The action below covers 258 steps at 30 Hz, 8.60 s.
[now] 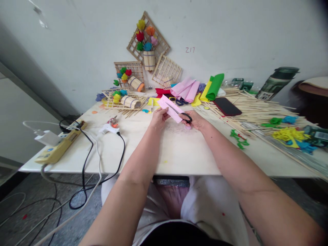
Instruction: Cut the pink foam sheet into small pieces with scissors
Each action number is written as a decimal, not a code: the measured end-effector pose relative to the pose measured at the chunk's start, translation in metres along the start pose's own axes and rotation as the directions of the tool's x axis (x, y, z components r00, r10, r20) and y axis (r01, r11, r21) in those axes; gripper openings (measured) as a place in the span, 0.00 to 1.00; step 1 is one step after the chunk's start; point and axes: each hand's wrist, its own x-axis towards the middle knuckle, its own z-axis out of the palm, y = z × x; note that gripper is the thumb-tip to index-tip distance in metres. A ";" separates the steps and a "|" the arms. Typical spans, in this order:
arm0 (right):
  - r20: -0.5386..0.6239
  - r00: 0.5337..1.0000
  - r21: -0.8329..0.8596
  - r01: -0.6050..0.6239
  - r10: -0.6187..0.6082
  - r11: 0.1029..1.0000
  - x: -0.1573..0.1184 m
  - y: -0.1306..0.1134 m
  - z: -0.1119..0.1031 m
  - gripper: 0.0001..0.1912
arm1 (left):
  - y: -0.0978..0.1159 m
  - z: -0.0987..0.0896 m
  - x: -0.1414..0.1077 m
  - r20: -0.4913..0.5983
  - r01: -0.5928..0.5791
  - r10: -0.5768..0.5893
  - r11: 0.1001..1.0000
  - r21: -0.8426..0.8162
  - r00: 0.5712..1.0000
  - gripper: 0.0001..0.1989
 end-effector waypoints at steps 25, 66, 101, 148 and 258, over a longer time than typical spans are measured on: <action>-0.010 1.000 -0.014 0.000 0.000 1.000 0.003 0.001 0.002 0.16 | 0.002 -0.002 0.003 -0.105 0.023 -0.028 0.999 -0.049 0.994 0.05; -0.093 0.994 0.011 0.058 -0.057 0.998 -0.002 0.000 0.008 0.23 | -0.005 -0.001 0.001 0.023 0.002 -0.002 1.000 -0.005 1.000 0.08; -0.018 1.000 -0.020 0.010 -0.010 1.000 -0.008 -0.005 0.007 0.21 | -0.003 -0.009 0.010 -0.098 -0.079 0.076 0.996 -0.027 0.992 0.09; -0.081 0.994 -0.017 0.070 -0.071 0.997 0.007 0.009 -0.002 0.19 | -0.004 -0.004 0.006 -0.036 -0.045 0.043 0.998 -0.033 0.998 0.09; -0.091 0.994 -0.044 0.057 -0.061 0.997 0.006 0.005 -0.006 0.17 | -0.002 -0.003 0.001 0.008 -0.062 0.062 0.998 0.017 0.998 0.11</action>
